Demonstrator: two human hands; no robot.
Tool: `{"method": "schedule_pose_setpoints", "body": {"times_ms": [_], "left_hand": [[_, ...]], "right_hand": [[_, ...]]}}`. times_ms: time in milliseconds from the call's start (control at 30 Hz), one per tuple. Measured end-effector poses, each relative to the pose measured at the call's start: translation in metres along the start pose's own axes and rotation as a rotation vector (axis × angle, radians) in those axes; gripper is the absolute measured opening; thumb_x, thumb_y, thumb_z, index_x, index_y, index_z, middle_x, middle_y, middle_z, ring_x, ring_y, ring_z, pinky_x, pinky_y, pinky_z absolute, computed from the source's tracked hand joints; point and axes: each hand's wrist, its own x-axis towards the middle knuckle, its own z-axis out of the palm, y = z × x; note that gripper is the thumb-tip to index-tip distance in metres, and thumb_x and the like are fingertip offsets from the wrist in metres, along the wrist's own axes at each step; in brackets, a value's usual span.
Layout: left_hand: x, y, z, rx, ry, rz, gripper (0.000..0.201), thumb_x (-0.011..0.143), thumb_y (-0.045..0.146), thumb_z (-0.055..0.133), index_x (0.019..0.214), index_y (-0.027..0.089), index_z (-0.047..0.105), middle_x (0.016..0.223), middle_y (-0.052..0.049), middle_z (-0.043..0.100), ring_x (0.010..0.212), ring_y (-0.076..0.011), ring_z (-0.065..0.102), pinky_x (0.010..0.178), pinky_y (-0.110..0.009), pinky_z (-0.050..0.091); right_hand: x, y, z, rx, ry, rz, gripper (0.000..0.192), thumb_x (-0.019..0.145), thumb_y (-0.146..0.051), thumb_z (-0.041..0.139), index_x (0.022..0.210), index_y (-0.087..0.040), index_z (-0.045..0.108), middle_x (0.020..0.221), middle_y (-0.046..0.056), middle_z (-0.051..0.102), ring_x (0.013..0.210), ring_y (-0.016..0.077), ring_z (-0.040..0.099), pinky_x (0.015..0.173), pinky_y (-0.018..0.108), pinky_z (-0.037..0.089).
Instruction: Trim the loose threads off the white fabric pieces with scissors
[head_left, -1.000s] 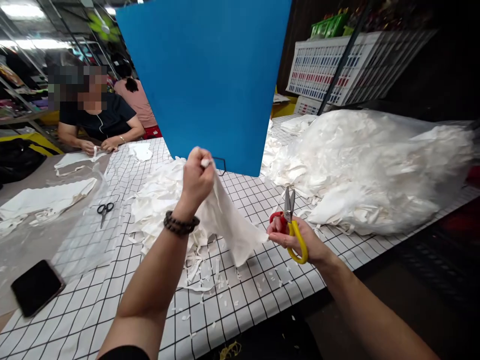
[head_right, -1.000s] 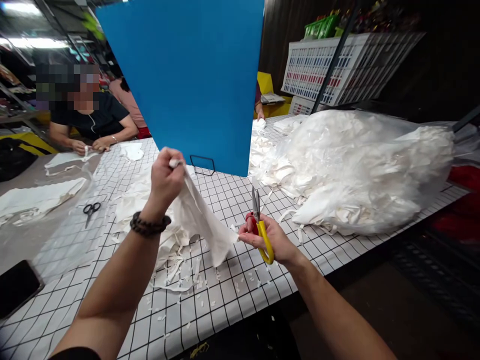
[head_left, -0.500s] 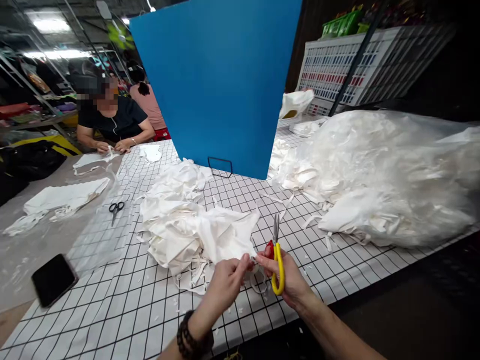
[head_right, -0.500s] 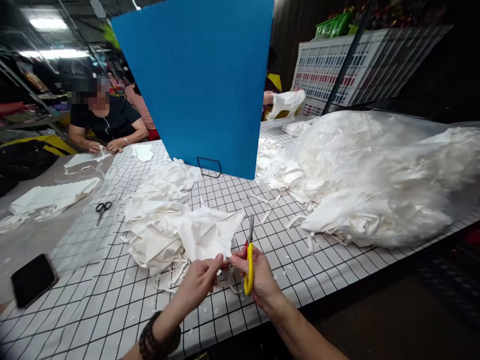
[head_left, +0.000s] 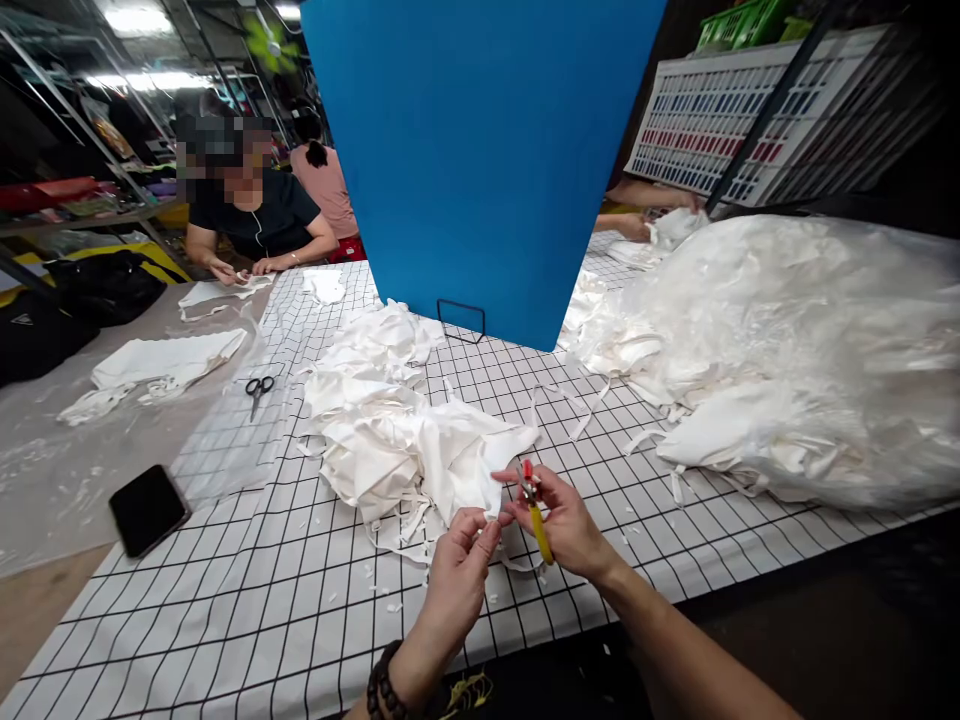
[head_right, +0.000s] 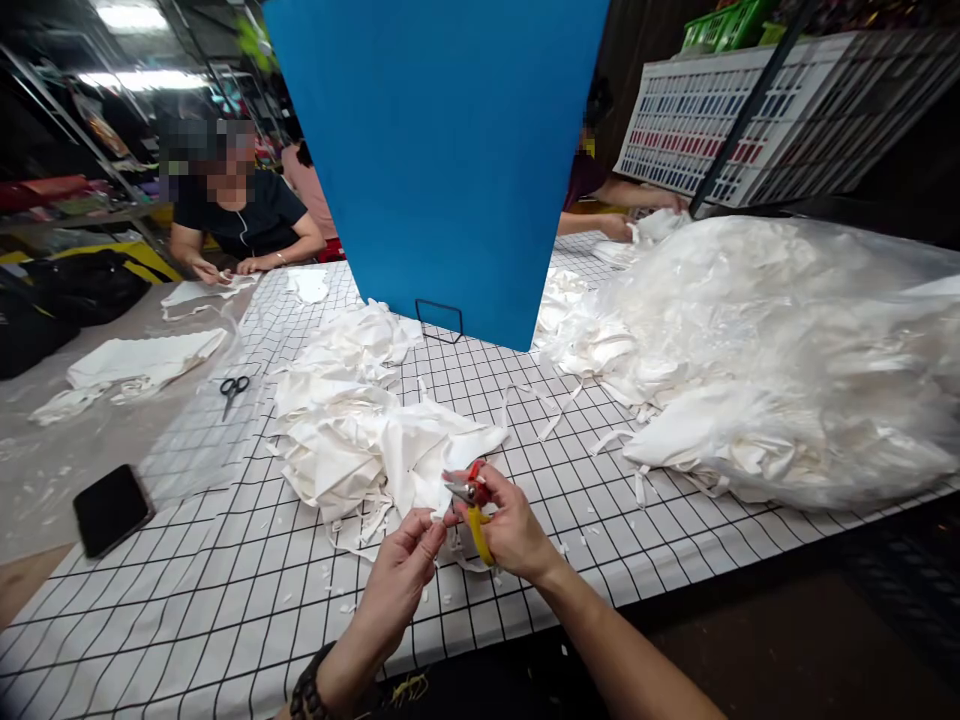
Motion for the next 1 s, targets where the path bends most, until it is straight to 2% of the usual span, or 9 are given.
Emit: {"method": "schedule_pose_setpoints", "body": {"times_ms": [67, 167, 233, 333, 433, 533, 633, 767, 1000], "left_hand": [[-0.002, 0.002, -0.002, 0.071, 0.069, 0.09, 0.031, 0.085, 0.048, 0.06, 0.083, 0.019, 0.071, 0.092, -0.005, 0.054, 0.081, -0.0163, 0.052, 0.072, -0.025, 0.045], [-0.001, 0.005, -0.005, 0.167, 0.221, 0.205, 0.026, 0.088, 0.041, 0.059, 0.081, 0.02, 0.072, 0.112, -0.009, 0.051, 0.113, -0.023, 0.048, 0.097, -0.032, 0.039], [0.002, 0.006, -0.006, 0.164, 0.236, 0.245, 0.024, 0.089, 0.037, 0.059, 0.079, 0.019, 0.07, 0.133, -0.01, 0.045, 0.124, -0.025, 0.043, 0.101, -0.033, 0.036], [0.008, 0.005, -0.007, 0.02, 0.082, 0.219, 0.025, 0.091, 0.036, 0.056, 0.08, 0.017, 0.067, 0.132, -0.011, 0.052, 0.1, -0.0211, 0.058, 0.08, -0.03, 0.046], [0.012, 0.003, -0.009, -0.059, -0.016, 0.213, 0.023, 0.092, 0.036, 0.054, 0.09, 0.017, 0.067, 0.092, -0.007, 0.065, 0.071, -0.0153, 0.056, 0.066, -0.027, 0.045], [0.013, 0.004, -0.011, 0.012, -0.016, 0.257, 0.022, 0.092, 0.033, 0.054, 0.087, 0.017, 0.067, 0.079, -0.003, 0.061, 0.073, -0.0151, 0.056, 0.071, -0.027, 0.045], [0.013, 0.008, -0.014, 0.095, -0.04, 0.292, 0.021, 0.094, 0.031, 0.052, 0.083, 0.017, 0.065, 0.082, -0.003, 0.06, 0.079, -0.0158, 0.058, 0.075, -0.027, 0.044], [0.014, 0.011, -0.015, 0.2, -0.1, 0.339, 0.021, 0.095, 0.028, 0.049, 0.085, 0.018, 0.064, 0.079, -0.002, 0.06, 0.075, -0.0149, 0.056, 0.071, -0.026, 0.043], [0.015, 0.008, -0.015, 0.232, -0.152, 0.377, 0.019, 0.096, 0.025, 0.047, 0.086, 0.018, 0.062, 0.081, -0.002, 0.059, 0.076, -0.0145, 0.056, 0.07, -0.025, 0.042]], "right_hand": [[0.008, -0.001, 0.005, 0.018, -0.078, 0.01, 0.024, 0.076, -0.036, 0.073, 0.093, -0.022, 0.062, 0.087, 0.003, 0.065, 0.071, 0.0162, 0.059, 0.068, 0.03, 0.052], [0.015, 0.001, 0.018, 0.064, 0.035, 0.0, 0.025, 0.075, -0.036, 0.075, 0.087, -0.023, 0.058, 0.086, 0.002, 0.067, 0.072, 0.0164, 0.06, 0.069, 0.03, 0.051], [0.016, 0.003, 0.025, 0.094, 0.069, 0.004, 0.027, 0.072, -0.036, 0.077, 0.084, -0.024, 0.056, 0.083, 0.002, 0.067, 0.072, 0.017, 0.061, 0.069, 0.031, 0.051], [0.014, -0.002, 0.022, 0.073, -0.02, 0.046, 0.026, 0.073, -0.037, 0.076, 0.082, -0.023, 0.056, 0.081, 0.001, 0.065, 0.072, 0.0175, 0.061, 0.068, 0.031, 0.05], [0.011, -0.016, 0.0, -0.083, -0.042, 0.083, 0.023, 0.076, -0.038, 0.071, 0.087, -0.023, 0.058, 0.082, 0.001, 0.064, 0.073, 0.0175, 0.06, 0.069, 0.031, 0.049], [0.004, -0.033, -0.028, -0.4, -0.022, 0.094, 0.022, 0.075, -0.038, 0.072, 0.082, -0.023, 0.056, 0.073, -0.001, 0.058, 0.065, 0.0156, 0.053, 0.059, 0.028, 0.043], [-0.006, -0.045, -0.043, -0.686, -0.124, 0.07, 0.029, 0.068, -0.038, 0.076, 0.078, -0.024, 0.052, 0.071, -0.001, 0.056, 0.063, 0.0167, 0.049, 0.055, 0.029, 0.04], [-0.014, -0.047, -0.038, -0.892, -0.165, 0.016, 0.032, 0.067, -0.04, 0.075, 0.077, -0.024, 0.048, 0.077, 0.001, 0.058, 0.067, 0.019, 0.052, 0.059, 0.031, 0.039], [-0.012, -0.051, -0.026, -0.961, -0.189, -0.03, 0.032, 0.071, -0.043, 0.071, 0.076, -0.023, 0.047, 0.078, 0.001, 0.057, 0.068, 0.0181, 0.051, 0.061, 0.03, 0.039]]}}
